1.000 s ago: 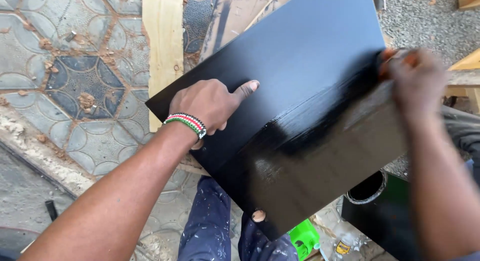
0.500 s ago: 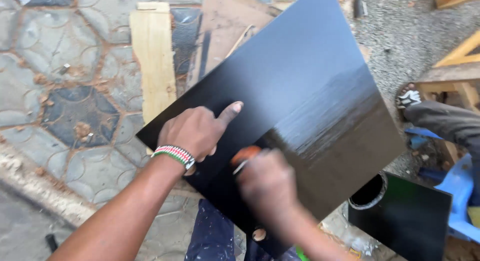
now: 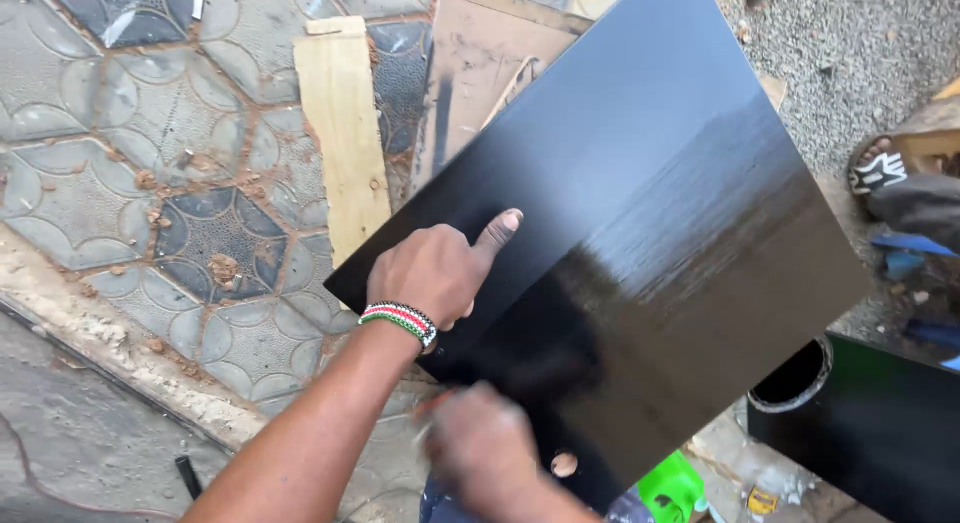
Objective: The person holds a rectangular wooden board with two circular cutouts and applies black paint to its surface using a foam brush. The person repeatedly dips the brush into a paint can and spreads the paint across the board, working on both sides.
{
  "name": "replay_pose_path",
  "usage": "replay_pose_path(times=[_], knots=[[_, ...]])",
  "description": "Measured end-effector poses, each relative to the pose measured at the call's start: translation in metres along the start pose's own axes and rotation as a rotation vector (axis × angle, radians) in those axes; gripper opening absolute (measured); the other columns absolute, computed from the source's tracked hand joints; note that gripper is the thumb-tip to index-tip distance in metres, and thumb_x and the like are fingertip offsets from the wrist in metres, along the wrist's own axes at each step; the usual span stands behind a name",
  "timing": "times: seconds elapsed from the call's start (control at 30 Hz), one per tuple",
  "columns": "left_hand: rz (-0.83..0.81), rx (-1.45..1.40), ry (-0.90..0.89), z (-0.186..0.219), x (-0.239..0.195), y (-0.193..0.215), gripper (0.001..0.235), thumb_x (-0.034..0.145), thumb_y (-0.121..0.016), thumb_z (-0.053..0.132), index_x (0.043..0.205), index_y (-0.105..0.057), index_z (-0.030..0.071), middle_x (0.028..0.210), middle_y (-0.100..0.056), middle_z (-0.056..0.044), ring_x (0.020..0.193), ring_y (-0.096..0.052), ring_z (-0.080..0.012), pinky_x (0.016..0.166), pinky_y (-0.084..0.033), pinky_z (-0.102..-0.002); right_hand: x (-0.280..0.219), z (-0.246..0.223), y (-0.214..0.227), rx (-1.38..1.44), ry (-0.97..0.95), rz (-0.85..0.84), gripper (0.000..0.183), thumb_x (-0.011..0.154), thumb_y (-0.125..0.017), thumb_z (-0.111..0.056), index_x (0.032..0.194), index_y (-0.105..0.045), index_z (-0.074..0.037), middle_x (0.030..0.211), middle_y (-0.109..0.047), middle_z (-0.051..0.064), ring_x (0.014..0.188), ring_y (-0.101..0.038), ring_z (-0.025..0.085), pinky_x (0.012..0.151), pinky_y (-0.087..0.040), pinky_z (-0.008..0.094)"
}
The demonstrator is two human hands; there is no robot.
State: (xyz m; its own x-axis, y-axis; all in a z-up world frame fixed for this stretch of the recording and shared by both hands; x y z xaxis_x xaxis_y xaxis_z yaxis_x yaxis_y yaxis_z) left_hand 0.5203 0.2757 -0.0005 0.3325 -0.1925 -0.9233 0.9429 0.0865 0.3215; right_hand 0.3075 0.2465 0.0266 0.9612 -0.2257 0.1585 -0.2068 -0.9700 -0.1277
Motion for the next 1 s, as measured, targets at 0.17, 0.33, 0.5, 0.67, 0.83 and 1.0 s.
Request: replay_pose_path(times=[0.17, 0.33, 0.5, 0.67, 0.83, 1.0], knots=[[-0.002, 0.028, -0.001, 0.001, 0.004, -0.006, 0.111, 0.109, -0.024, 0.094, 0.099, -0.091, 0.007, 0.100, -0.091, -0.019, 0.120, -0.080, -0.0520, 0.107, -0.055, -0.066, 0.038, 0.006, 0.051, -1.326, 0.015, -0.156, 0.023, 0.109, -0.064, -0.008, 0.115, -0.083, -0.018, 0.112, -0.084, 0.000, 0.079, -0.059, 0.026, 0.061, -0.049, 0.046], [-0.017, 0.011, 0.020, 0.000, 0.000, -0.006, 0.111, 0.112, -0.023, 0.096, 0.056, -0.070, 0.013, 0.057, -0.075, -0.006, 0.077, -0.084, -0.0381, 0.094, -0.059, -0.054, 0.194, 0.055, 0.415, -1.375, -0.144, 0.076, 0.018, 0.118, -0.089, -0.009, 0.101, -0.083, -0.010, 0.093, -0.078, 0.001, 0.078, -0.067, 0.014, 0.059, -0.046, 0.034], [-0.044, -0.004, 0.024, -0.005, -0.006, -0.001, 0.112, 0.109, -0.019, 0.096, 0.057, -0.070, 0.010, 0.056, -0.072, -0.007, 0.071, -0.082, -0.0348, 0.090, -0.059, -0.052, 0.220, 0.037, 0.376, -1.332, -0.210, 0.107, 0.010, 0.110, -0.086, -0.008, 0.108, -0.076, -0.007, 0.114, -0.086, 0.008, 0.097, -0.075, 0.022, 0.075, -0.054, 0.039], [-0.225, -0.075, -0.133, -0.002, -0.011, -0.003, 0.109, 0.107, -0.017, 0.091, 0.062, -0.065, 0.004, 0.052, -0.066, -0.019, 0.049, -0.061, -0.0325, 0.062, -0.049, -0.047, 0.026, 0.035, 0.014, -0.824, -0.187, -0.058, 0.013, 0.097, -0.084, -0.021, 0.085, -0.087, -0.026, 0.099, -0.084, -0.005, 0.096, -0.076, 0.021, 0.085, -0.053, 0.044], [-0.052, -0.058, -0.199, 0.009, -0.081, 0.006, 0.103, 0.117, -0.034, 0.073, 0.045, -0.064, 0.005, 0.044, -0.065, -0.010, 0.050, -0.071, -0.0275, 0.078, -0.059, -0.044, -0.065, 0.020, -0.073, -0.709, -0.432, -0.251, 0.022, 0.102, -0.075, -0.030, 0.117, -0.071, -0.015, 0.105, -0.076, 0.011, 0.095, -0.073, 0.037, 0.072, -0.059, 0.054], [-0.227, -0.262, -0.348, 0.058, -0.134, -0.115, 0.079, 0.112, -0.069, 0.054, 0.048, -0.076, 0.009, 0.044, -0.075, -0.006, 0.037, -0.062, -0.0159, 0.048, -0.051, -0.033, -0.099, -0.048, 0.137, -0.551, -0.547, 0.018, 0.027, 0.105, -0.074, -0.032, 0.124, -0.085, -0.017, 0.112, -0.088, 0.004, 0.097, -0.083, 0.025, 0.089, -0.063, 0.041]])
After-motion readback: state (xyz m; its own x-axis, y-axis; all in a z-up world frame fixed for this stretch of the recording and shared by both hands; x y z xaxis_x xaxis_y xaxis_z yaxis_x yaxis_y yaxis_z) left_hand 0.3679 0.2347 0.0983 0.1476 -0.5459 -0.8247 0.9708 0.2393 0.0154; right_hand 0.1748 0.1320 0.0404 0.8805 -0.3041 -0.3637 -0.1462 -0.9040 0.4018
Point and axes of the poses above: each hand's wrist, its own x-axis towards the middle knuckle, its own y-axis out of the back of the hand, z = x × y, the point moved 9 cm from there along x, towards the middle knuckle
